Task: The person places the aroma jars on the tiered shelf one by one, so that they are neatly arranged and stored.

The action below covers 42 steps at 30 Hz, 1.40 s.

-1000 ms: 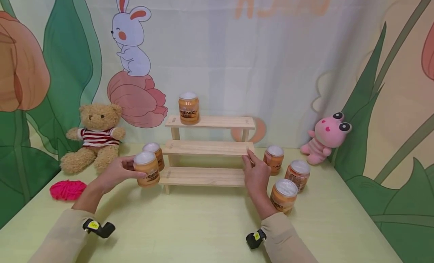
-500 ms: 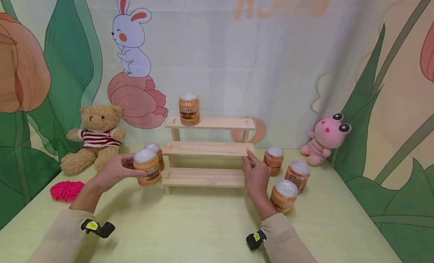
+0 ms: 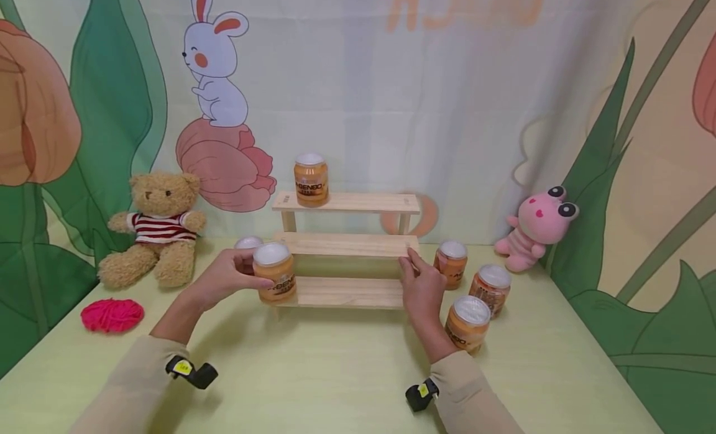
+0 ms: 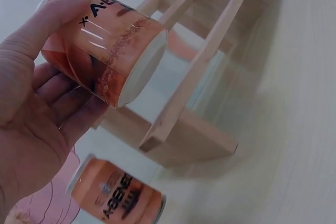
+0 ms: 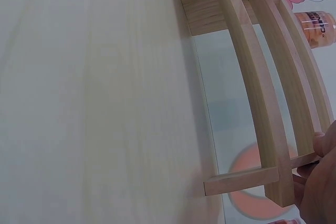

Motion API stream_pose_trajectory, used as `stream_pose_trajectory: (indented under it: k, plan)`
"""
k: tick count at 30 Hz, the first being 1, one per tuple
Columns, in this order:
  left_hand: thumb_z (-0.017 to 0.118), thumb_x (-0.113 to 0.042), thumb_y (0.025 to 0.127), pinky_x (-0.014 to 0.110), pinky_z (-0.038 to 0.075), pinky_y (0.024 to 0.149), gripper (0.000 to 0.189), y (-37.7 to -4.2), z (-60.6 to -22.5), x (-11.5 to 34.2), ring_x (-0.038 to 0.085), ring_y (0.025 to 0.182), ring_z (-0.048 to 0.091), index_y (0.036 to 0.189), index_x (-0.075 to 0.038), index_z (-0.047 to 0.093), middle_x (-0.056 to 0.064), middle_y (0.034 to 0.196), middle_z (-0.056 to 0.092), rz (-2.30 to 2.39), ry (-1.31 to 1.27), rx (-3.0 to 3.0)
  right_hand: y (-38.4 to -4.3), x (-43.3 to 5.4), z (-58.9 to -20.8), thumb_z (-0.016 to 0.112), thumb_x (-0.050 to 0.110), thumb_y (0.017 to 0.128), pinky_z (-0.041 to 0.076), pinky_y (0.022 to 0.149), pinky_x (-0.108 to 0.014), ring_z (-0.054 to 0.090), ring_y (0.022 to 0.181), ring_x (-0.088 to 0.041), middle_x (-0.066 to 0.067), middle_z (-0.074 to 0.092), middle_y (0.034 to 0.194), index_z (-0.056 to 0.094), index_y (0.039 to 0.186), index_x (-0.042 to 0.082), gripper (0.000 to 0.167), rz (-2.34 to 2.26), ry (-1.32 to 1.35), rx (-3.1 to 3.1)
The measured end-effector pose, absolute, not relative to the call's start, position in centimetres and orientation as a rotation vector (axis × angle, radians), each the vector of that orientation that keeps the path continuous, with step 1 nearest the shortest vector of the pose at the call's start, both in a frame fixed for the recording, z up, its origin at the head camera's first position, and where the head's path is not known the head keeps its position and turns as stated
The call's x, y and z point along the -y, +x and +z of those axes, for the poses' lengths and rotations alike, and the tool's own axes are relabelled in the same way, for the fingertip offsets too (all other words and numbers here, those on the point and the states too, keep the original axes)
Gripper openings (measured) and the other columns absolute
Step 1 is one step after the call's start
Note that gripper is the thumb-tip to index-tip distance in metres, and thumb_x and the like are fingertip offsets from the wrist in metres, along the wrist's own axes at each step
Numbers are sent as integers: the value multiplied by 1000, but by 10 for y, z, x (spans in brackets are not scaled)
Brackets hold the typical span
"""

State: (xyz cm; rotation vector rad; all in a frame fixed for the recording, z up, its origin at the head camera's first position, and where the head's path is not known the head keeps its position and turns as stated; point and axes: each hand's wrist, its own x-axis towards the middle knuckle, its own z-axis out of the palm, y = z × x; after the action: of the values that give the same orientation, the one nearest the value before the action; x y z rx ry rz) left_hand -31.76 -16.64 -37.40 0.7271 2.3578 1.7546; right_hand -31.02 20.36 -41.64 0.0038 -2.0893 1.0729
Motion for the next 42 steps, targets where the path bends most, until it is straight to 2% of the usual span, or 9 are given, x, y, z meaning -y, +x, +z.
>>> stream_pose_trajectory:
  k: [8, 16, 19, 26, 34, 42]
  plan:
    - [86, -12, 80, 38, 54, 90, 65, -322, -368, 138, 27, 110, 64, 138, -4, 57, 14, 124, 66, 1798, 819, -2284, -311, -204, -416, 75, 17, 92, 56, 68, -47, 72, 70, -28, -15, 74, 96, 73, 118, 3, 30, 1080, 5, 2079]
    - [87, -14, 79, 42, 53, 93, 68, -322, -364, 121, 28, 114, 62, 140, -10, 57, 12, 128, 65, 1834, 794, -2243, -311, -204, -417, 75, 17, 92, 57, 66, -43, 73, 72, -26, -14, 74, 98, 74, 117, 3, 29, 1073, -6, 2085]
    - [87, -14, 79, 41, 52, 93, 69, -323, -363, 117, 28, 114, 61, 141, -11, 57, 11, 130, 64, 1836, 788, -2237, -311, -203, -417, 75, 17, 92, 57, 64, -41, 73, 72, -25, -13, 74, 98, 74, 117, 4, 29, 1076, -15, 2092]
    - [88, -19, 78, 38, 54, 90, 69, -324, -363, 109, 26, 112, 63, 140, -17, 59, 7, 127, 66, 1856, 776, -2231, -311, -203, -417, 74, 16, 93, 58, 68, -46, 74, 80, -28, -15, 74, 100, 73, 119, 3, 29, 1094, -13, 2092]
    - [87, -16, 79, 39, 54, 90, 62, -328, -361, 96, 27, 108, 64, 135, -12, 62, 11, 121, 68, 1913, 819, -2152, -311, -204, -417, 73, 17, 93, 58, 69, -48, 73, 83, -29, -15, 74, 101, 72, 120, 4, 30, 1093, -15, 2104]
    - [86, -21, 81, 41, 53, 92, 61, -333, -349, 73, 26, 110, 64, 136, -15, 61, 7, 120, 68, 1910, 818, -2169, -312, -205, -417, 74, 18, 93, 58, 69, -48, 73, 82, -29, -16, 74, 100, 73, 120, 4, 30, 1087, -7, 2100]
